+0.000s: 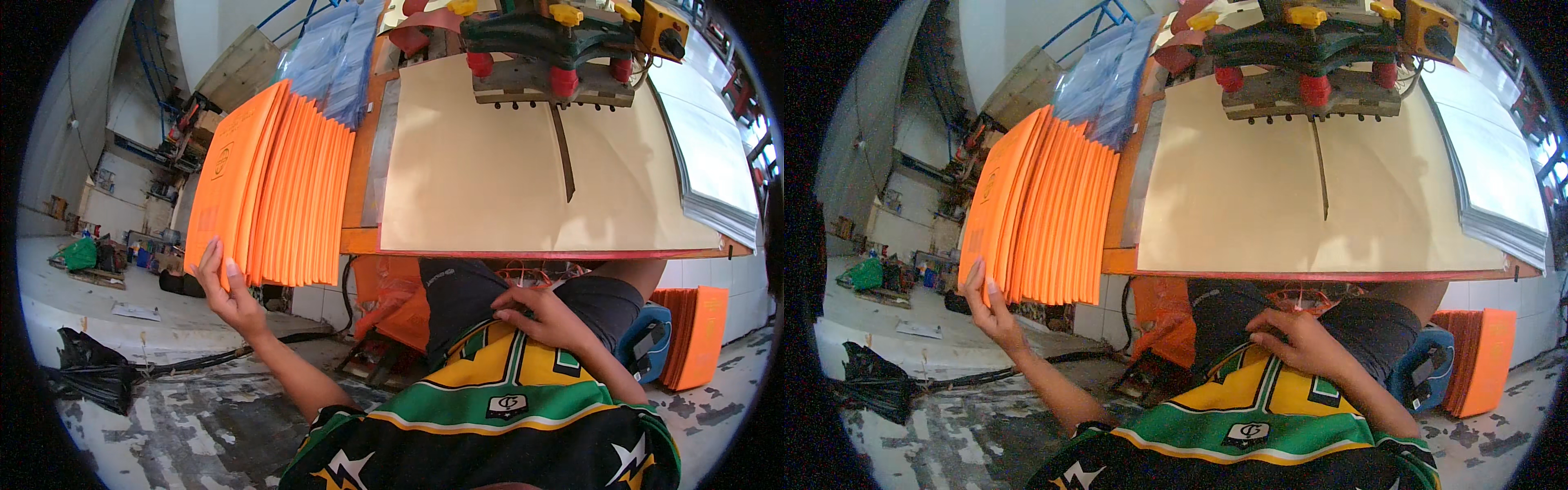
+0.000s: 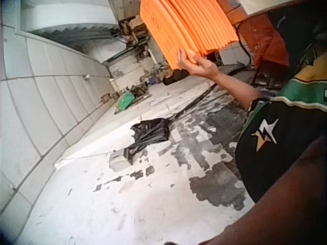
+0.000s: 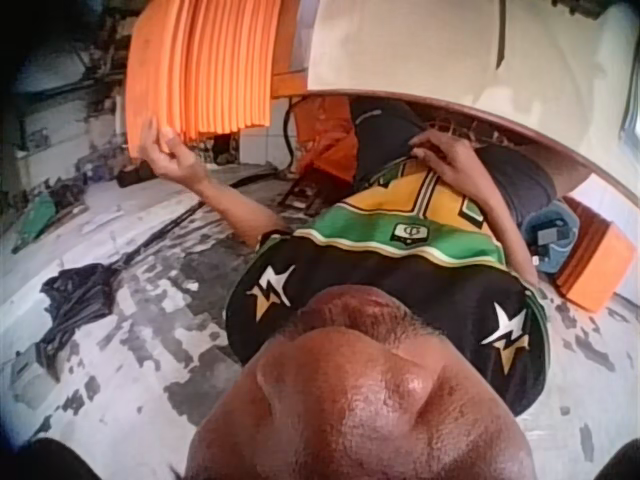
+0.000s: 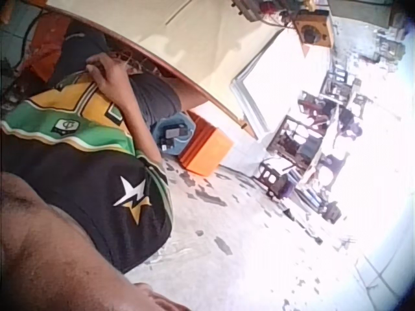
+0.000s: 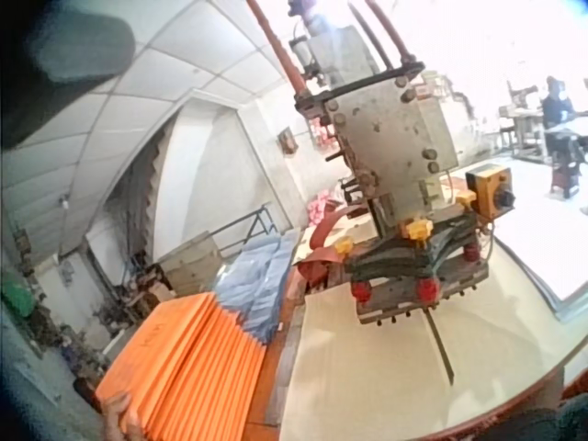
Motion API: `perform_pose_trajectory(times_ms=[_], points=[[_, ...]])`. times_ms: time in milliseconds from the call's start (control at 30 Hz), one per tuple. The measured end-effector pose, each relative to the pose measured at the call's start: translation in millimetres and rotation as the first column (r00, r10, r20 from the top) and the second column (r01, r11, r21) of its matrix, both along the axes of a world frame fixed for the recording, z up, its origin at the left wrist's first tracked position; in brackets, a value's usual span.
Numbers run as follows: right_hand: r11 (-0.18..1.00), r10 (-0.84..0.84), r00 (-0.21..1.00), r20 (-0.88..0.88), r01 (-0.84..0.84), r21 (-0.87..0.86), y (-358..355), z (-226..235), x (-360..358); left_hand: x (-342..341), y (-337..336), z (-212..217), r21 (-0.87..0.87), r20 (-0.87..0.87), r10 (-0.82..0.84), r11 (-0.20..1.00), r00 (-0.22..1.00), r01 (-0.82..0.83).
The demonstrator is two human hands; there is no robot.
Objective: The person operates a heat-sealing machine to manufacture orange plastic report folders, placing white internal pages into the covers and pressing the machine to seal them.
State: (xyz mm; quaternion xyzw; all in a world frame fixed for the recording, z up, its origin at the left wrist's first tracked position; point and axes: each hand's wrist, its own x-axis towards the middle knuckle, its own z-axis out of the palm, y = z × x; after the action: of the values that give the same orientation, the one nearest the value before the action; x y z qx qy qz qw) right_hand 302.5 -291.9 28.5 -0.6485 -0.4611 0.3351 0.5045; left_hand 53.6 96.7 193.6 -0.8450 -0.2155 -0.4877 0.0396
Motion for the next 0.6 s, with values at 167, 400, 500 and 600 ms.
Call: perform_pose_trajectory(times_ms=[167,400,500,600], points=[[0.999,0.011,0.999,-0.037,-0.013,-0.044,0.6,1.3,-0.7,8.9,1.8,-8.5,0.001,0.080,-0.032,0.999,0.996,0.032],[1.000,0.027,0.996,0.084,-0.027,0.001,4.3,-3.1,0.4,41.7,-9.9,-7.1,0.143,0.018,0.092,0.985,0.996,-0.094],[1.000,-0.007,0.998,0.068,0.008,-0.017,4.4,-4.1,-1.4,40.1,-4.6,-11.8,0.126,0.042,0.046,0.991,0.998,-0.051],[1.000,-0.015,1.000,0.022,0.016,-0.027,1.8,-11.3,-2.3,29.4,4.1,-9.0,0.167,-0.014,0.018,0.986,1.000,-0.015]])
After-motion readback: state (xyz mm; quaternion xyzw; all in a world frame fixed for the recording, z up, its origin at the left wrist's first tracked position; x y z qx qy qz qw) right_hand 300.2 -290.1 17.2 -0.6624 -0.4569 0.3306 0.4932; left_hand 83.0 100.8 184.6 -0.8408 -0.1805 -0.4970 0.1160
